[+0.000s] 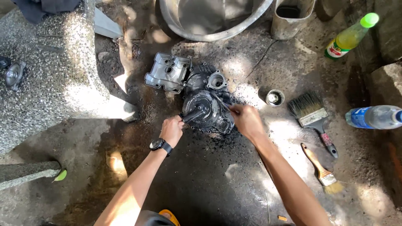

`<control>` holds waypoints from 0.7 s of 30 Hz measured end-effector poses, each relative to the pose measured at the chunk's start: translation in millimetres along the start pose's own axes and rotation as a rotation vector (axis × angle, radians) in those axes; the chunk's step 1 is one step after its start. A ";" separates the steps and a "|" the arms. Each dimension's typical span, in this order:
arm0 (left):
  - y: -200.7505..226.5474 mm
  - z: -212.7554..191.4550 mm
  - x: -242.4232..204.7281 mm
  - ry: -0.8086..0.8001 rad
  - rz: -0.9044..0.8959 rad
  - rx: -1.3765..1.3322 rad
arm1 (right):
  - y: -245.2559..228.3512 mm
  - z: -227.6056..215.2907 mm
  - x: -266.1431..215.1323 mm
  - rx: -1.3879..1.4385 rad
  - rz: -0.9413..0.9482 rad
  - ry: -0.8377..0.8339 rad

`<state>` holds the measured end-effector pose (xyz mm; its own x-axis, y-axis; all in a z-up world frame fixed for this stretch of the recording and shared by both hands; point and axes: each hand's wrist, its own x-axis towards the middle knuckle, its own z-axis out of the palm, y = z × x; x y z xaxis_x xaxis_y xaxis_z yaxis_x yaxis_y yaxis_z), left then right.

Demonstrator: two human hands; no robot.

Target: Cleaning a motorcycle engine component with a brush and solvent.

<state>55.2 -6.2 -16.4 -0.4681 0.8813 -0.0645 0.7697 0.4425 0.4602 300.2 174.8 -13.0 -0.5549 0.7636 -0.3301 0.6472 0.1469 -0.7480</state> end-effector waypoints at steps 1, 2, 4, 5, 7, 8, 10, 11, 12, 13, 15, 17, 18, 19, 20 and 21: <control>1.1 -0.9 0.7 0.000 -0.002 -0.002 | 6.3 -1.1 -3.9 -0.002 0.000 -0.001; 2.3 -1.6 1.3 -0.018 -0.018 -0.015 | 12.9 -2.4 -7.9 -0.004 -0.043 0.016; 4.6 -0.1 0.3 -0.034 -0.038 -0.032 | 13.1 -6.9 -11.5 -0.011 -0.089 0.029; 4.5 -0.5 0.9 -0.049 -0.045 -0.024 | 5.8 -8.3 -11.5 0.022 -0.022 0.010; 2.5 0.5 1.7 -0.065 -0.050 -0.015 | 1.8 -3.9 -6.7 0.057 0.046 -0.008; 0.1 1.4 2.0 -0.056 -0.036 -0.012 | 4.2 2.4 -1.6 0.040 -0.103 0.083; -0.3 2.1 0.6 -0.051 -0.023 -0.013 | 1.8 3.5 -6.3 0.020 -0.248 0.172; 1.7 0.9 1.4 -0.057 -0.035 -0.021 | -4.5 -2.3 -13.2 -0.022 -0.126 0.065; 3.6 -0.3 2.1 -0.063 -0.046 -0.028 | -10.8 -8.0 -20.2 -0.064 -0.003 -0.042; 4.8 -2.7 1.3 -0.061 -0.048 -0.029 | -9.1 -6.5 -21.4 -0.066 -0.004 -0.043; 8.2 -5.6 0.3 -0.049 -0.038 -0.011 | -2.8 -3.4 -25.2 -0.040 0.010 -0.015; 6.0 -4.4 1.0 -0.044 -0.020 -0.011 | -20.2 -3.2 -22.8 0.008 0.082 -0.033; 5.1 -4.5 1.1 -0.037 -0.007 -0.014 | -29.3 -3.4 -22.0 0.053 0.151 -0.054; 1.6 -3.8 -0.5 -0.042 0.000 -0.015 | -22.1 2.6 -26.8 0.055 0.157 -0.048; -2.4 -4.3 -2.1 -0.031 0.018 -0.007 | -16.2 8.9 -31.8 0.011 0.079 -0.005; -3.2 -2.1 -0.2 -0.016 0.041 -0.008 | -9.4 10.5 -35.0 -0.042 0.002 0.045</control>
<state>51.9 -8.1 -16.1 -0.4295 0.9011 -0.0592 0.7847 0.4049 0.4694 308.0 140.1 -0.5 -0.5306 0.7911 -0.3045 0.6698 0.1711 -0.7226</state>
